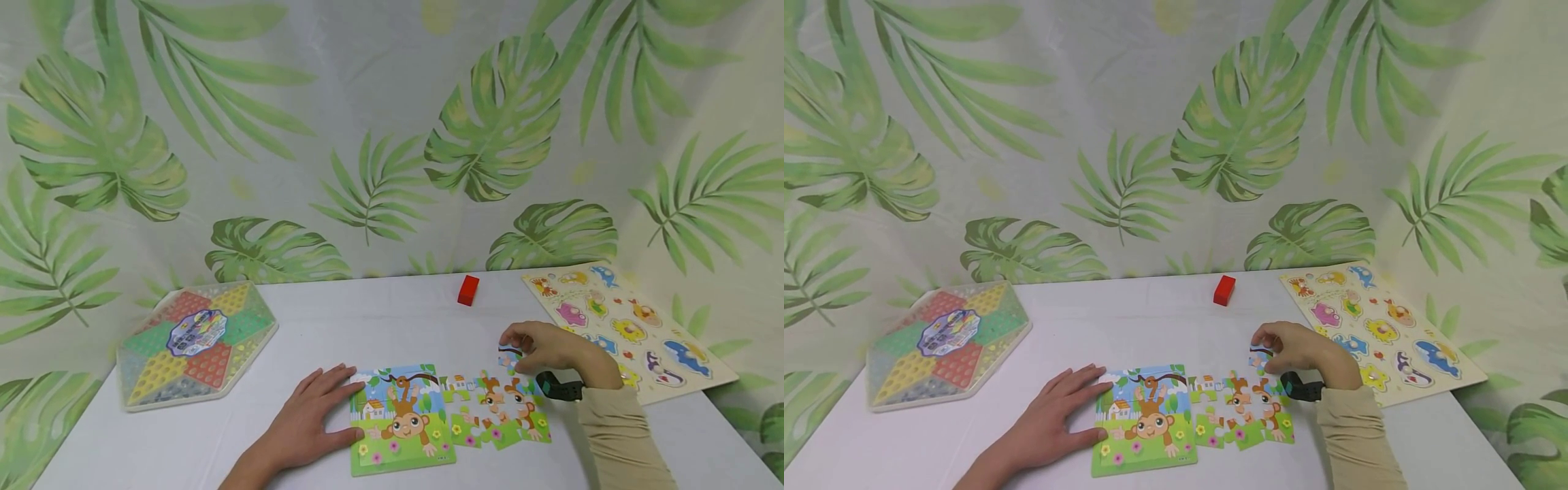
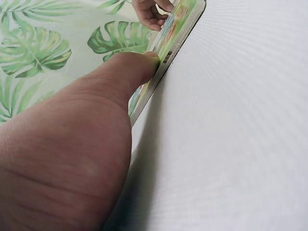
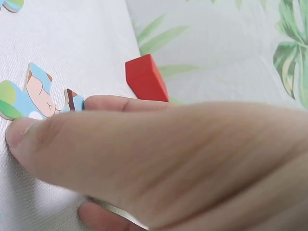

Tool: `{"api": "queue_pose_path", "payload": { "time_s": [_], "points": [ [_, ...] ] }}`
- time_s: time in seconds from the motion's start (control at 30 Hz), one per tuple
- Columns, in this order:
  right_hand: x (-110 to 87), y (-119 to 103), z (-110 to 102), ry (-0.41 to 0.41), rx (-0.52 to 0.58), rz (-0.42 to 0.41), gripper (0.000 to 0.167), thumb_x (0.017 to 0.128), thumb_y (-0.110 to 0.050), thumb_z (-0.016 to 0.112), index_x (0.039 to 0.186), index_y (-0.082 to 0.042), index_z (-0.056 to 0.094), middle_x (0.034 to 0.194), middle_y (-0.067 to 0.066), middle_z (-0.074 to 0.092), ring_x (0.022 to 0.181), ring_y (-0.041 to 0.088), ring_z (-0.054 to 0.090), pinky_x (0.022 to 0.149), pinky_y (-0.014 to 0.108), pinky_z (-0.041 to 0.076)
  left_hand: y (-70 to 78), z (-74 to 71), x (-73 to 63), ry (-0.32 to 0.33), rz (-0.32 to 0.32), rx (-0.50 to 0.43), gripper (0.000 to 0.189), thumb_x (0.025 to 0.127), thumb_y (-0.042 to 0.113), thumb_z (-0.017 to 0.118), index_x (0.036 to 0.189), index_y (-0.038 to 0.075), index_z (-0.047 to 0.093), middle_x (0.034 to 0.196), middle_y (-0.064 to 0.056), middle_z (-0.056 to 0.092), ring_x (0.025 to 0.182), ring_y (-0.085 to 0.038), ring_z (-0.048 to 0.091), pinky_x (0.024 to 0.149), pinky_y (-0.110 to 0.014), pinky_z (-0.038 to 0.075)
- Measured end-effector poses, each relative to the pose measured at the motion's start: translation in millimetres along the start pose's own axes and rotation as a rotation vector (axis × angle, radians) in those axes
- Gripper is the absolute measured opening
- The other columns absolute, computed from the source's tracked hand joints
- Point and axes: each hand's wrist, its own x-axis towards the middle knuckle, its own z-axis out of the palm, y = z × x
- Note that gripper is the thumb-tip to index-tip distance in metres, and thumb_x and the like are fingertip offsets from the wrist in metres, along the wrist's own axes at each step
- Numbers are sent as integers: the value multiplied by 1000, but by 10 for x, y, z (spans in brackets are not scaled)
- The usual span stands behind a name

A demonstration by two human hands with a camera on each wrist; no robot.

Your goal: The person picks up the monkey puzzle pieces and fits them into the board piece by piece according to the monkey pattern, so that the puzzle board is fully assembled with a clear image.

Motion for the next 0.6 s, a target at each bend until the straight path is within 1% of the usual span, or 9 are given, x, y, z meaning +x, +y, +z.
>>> {"api": "queue_pose_path", "payload": {
  "time_s": [0.1, 0.3, 0.47, 0.6],
  "points": [
    [5, -17, 2, 11, -19, 5, 39, 79, -11, 85, 113, -13, 67, 100, 3, 56, 90, 20, 52, 76, 30, 50, -4, 2, -4, 14, 10, 10, 68, 90, 68, 66, 143, 26, 62, 155, 2, 52, 148, -22, 43, 122, -50, 29],
    [9, -59, 9, 38, -43, 0, 39, 76, -11, 84, 111, -13, 67, 95, 3, 58, 84, 18, 52, 70, 29, 49, -3, -6, 1, -22, -22, -13, 70, 89, 69, 66, 145, 27, 61, 158, 3, 50, 151, -19, 39, 124, -44, 21],
    [24, -51, 24, 51, -68, 11, 38, 75, -10, 83, 109, -14, 66, 93, 2, 58, 81, 17, 52, 68, 27, 47, -1, -7, 9, -22, -18, -13, 70, 89, 69, 66, 144, 27, 61, 157, 2, 50, 150, -20, 40, 124, -45, 22],
    [41, -53, 49, 45, -70, -13, 40, 73, -6, 80, 109, -11, 64, 93, 3, 55, 79, 17, 49, 67, 27, 45, -5, 2, 7, -26, -20, -15, 69, 89, 68, 67, 144, 27, 61, 157, 2, 50, 150, -22, 40, 124, -44, 21]
  ]
}}
